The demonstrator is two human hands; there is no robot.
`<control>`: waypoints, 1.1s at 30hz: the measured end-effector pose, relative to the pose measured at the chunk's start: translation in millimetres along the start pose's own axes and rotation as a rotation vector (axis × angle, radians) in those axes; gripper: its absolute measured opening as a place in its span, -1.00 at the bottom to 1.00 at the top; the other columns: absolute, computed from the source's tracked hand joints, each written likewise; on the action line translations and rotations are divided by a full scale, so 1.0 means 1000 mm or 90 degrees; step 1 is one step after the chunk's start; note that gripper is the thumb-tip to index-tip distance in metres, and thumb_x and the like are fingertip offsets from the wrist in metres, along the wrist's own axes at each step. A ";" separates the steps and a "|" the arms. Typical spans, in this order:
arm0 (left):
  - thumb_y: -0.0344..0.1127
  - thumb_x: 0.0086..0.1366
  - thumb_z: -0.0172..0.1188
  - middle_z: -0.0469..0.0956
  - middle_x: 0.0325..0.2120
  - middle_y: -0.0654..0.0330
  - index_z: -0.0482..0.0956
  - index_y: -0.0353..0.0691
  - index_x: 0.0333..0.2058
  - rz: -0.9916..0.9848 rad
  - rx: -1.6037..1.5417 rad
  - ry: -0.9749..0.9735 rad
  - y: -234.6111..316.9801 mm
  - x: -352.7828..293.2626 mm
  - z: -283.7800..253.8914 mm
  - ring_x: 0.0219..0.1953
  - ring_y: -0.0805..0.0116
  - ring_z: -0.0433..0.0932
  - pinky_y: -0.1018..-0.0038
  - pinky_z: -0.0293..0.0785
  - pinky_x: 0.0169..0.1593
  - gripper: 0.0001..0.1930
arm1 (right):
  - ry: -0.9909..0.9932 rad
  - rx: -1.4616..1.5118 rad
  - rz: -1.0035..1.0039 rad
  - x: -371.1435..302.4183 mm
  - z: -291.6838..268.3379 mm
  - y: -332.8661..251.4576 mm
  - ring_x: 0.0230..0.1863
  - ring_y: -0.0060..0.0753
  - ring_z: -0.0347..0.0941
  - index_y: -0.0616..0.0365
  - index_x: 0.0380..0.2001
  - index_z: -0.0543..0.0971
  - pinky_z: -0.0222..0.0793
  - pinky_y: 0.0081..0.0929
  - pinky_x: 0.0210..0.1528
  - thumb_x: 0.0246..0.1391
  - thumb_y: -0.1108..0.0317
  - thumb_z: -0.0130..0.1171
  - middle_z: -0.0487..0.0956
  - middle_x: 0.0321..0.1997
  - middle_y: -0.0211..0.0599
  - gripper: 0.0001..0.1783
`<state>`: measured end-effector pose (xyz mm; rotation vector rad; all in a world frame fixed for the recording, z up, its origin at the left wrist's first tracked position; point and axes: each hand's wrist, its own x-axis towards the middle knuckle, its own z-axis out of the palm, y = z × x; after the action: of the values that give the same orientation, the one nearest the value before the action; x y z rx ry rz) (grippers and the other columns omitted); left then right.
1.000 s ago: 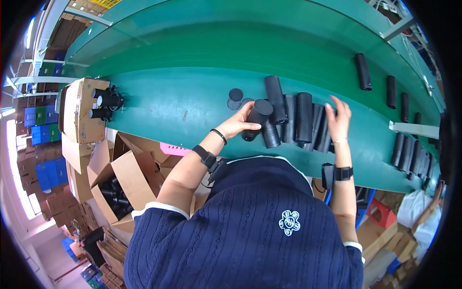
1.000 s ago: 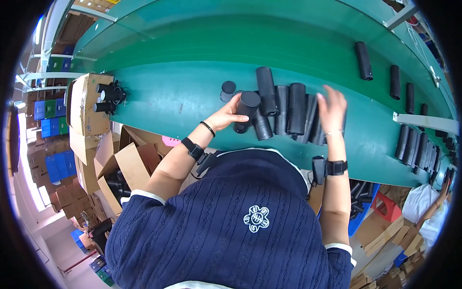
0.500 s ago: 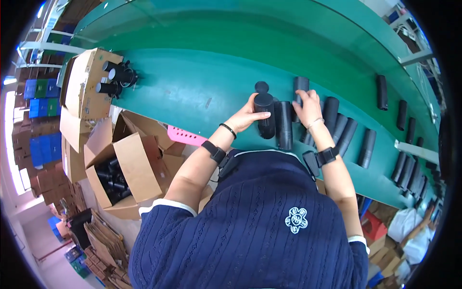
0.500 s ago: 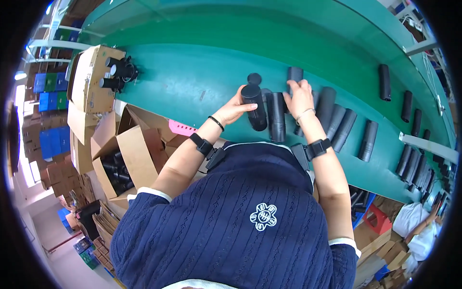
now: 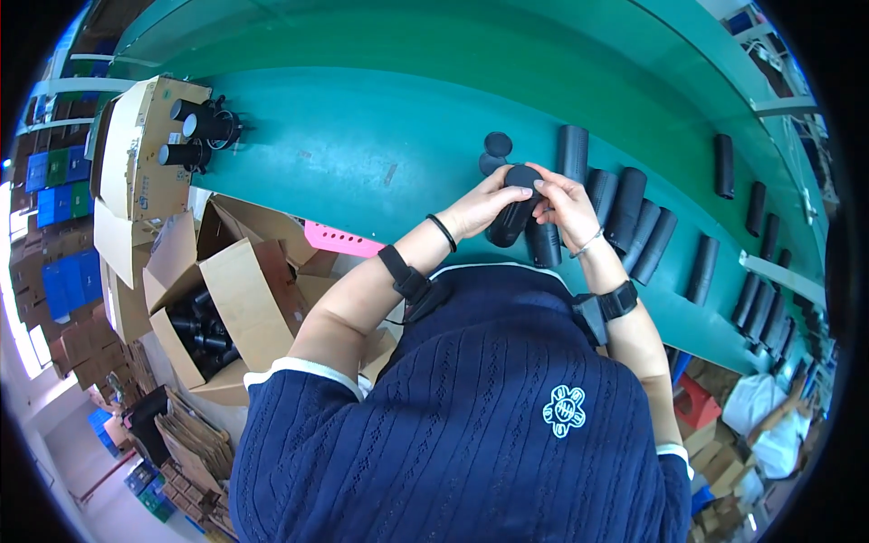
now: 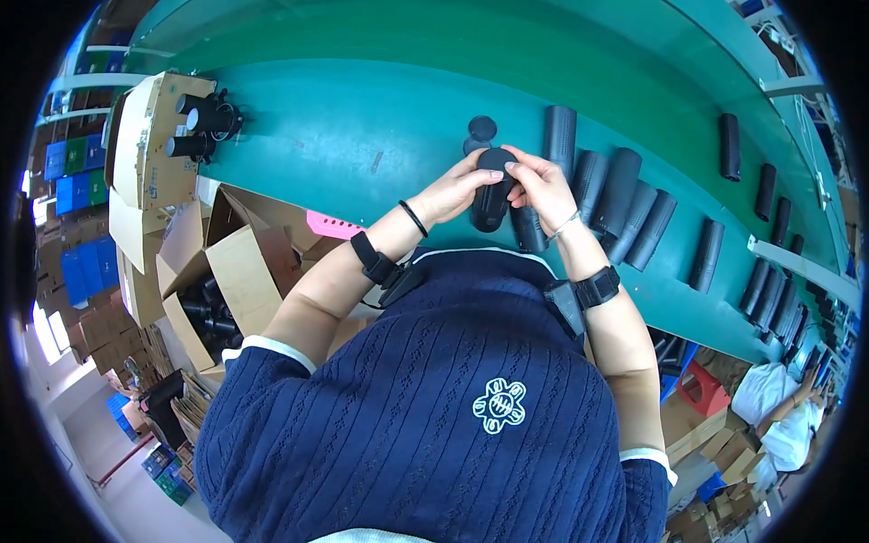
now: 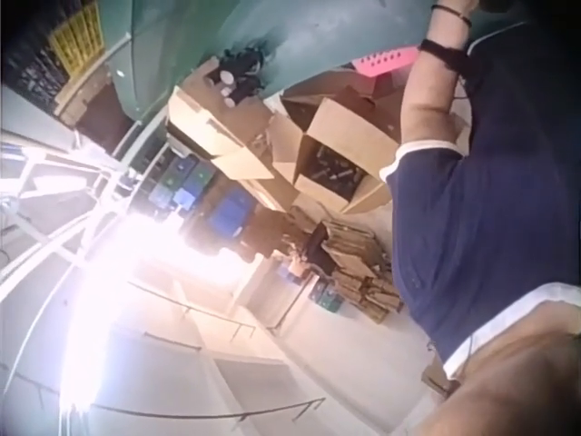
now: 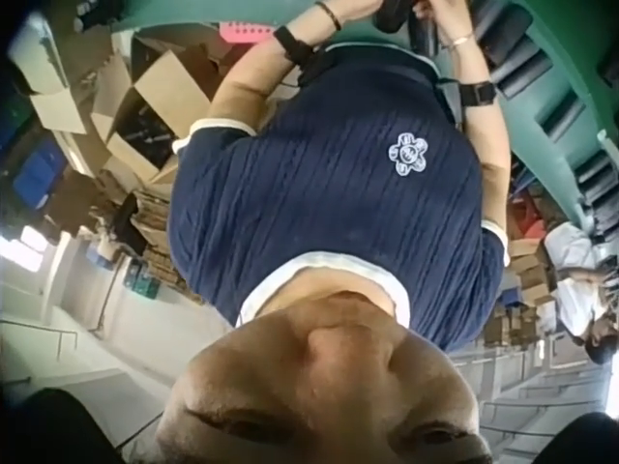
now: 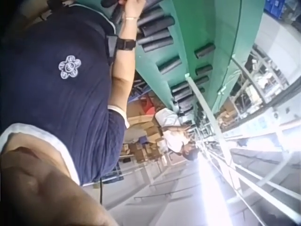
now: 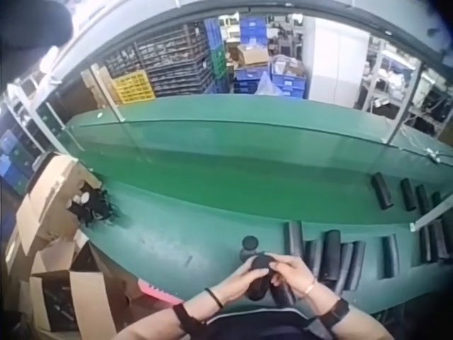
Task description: The person fits caps onto cylinders by hand, moves the capped cylinders aside, and then gathers several cylinders together to place them into a cardboard box. After filling the box, the person returns to the workstation to continue fitting caps onto the remaining cylinders.
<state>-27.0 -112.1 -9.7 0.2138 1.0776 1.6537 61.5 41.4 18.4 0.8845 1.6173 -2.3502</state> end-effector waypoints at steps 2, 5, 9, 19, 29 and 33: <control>-0.26 0.30 0.11 0.39 -0.07 0.22 0.27 -0.21 0.11 0.006 0.013 0.001 -0.002 0.001 -0.001 0.04 0.45 0.36 0.46 0.27 0.12 -0.56 | -0.007 0.030 0.002 -0.001 0.002 0.003 -0.60 -0.78 0.37 0.11 0.09 0.50 0.33 -0.78 -0.57 0.16 0.35 0.12 0.53 -0.46 -0.53 -0.60; -0.27 0.30 0.11 0.39 -0.08 0.23 0.27 -0.23 0.09 0.035 0.000 -0.048 -0.004 0.002 0.000 0.01 0.47 0.37 0.48 0.31 0.08 -0.57 | -0.024 0.089 0.005 -0.003 -0.002 0.007 -0.59 -0.77 0.37 0.09 0.09 0.50 0.33 -0.75 -0.54 0.13 0.36 0.16 0.53 -0.43 -0.54 -0.58; -0.22 0.22 0.28 0.34 -0.01 0.17 0.11 -0.28 0.19 0.064 0.205 -0.064 -0.005 0.005 0.000 0.09 0.42 0.31 0.44 0.25 0.18 -0.32 | -0.092 0.176 0.059 0.003 -0.020 0.006 -0.47 -0.69 0.44 0.13 0.16 0.42 0.35 -0.67 -0.45 0.14 0.35 0.15 0.57 -0.24 -0.45 -0.51; -0.32 0.27 0.23 0.40 0.01 0.21 0.23 -0.21 0.15 0.103 -0.150 -0.071 0.023 0.018 0.009 0.09 0.35 0.38 0.30 0.33 0.16 -0.47 | -0.173 -0.144 -0.120 -0.018 -0.027 0.022 0.24 -0.45 0.18 0.18 0.34 0.06 0.07 -0.46 0.28 -0.14 0.44 0.40 0.30 0.21 -0.30 0.01; -0.27 0.12 0.33 0.39 0.12 0.13 0.41 -0.21 0.11 0.237 0.230 -0.276 0.063 0.065 0.071 0.32 0.26 0.16 0.30 0.13 0.30 -0.44 | 0.218 -0.498 -0.455 -0.001 -0.091 -0.003 0.23 0.03 0.29 0.12 0.12 0.35 0.24 -0.20 0.24 -0.39 0.60 0.34 0.42 0.14 -0.08 -0.16; -0.33 0.12 0.33 0.28 0.22 0.15 0.33 -0.20 0.19 0.208 0.241 -0.285 0.063 0.072 0.072 0.34 0.27 0.12 0.28 0.16 0.32 -0.35 | 0.329 -0.657 -0.606 0.001 -0.110 -0.025 0.21 0.04 0.30 0.12 -0.01 0.45 0.16 -0.13 0.27 -0.40 0.68 0.24 0.44 0.07 -0.12 -0.30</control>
<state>-52.5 -12.1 51.1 1.0038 1.0313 1.5612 91.9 149.4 11.1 0.5027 3.4883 -1.0948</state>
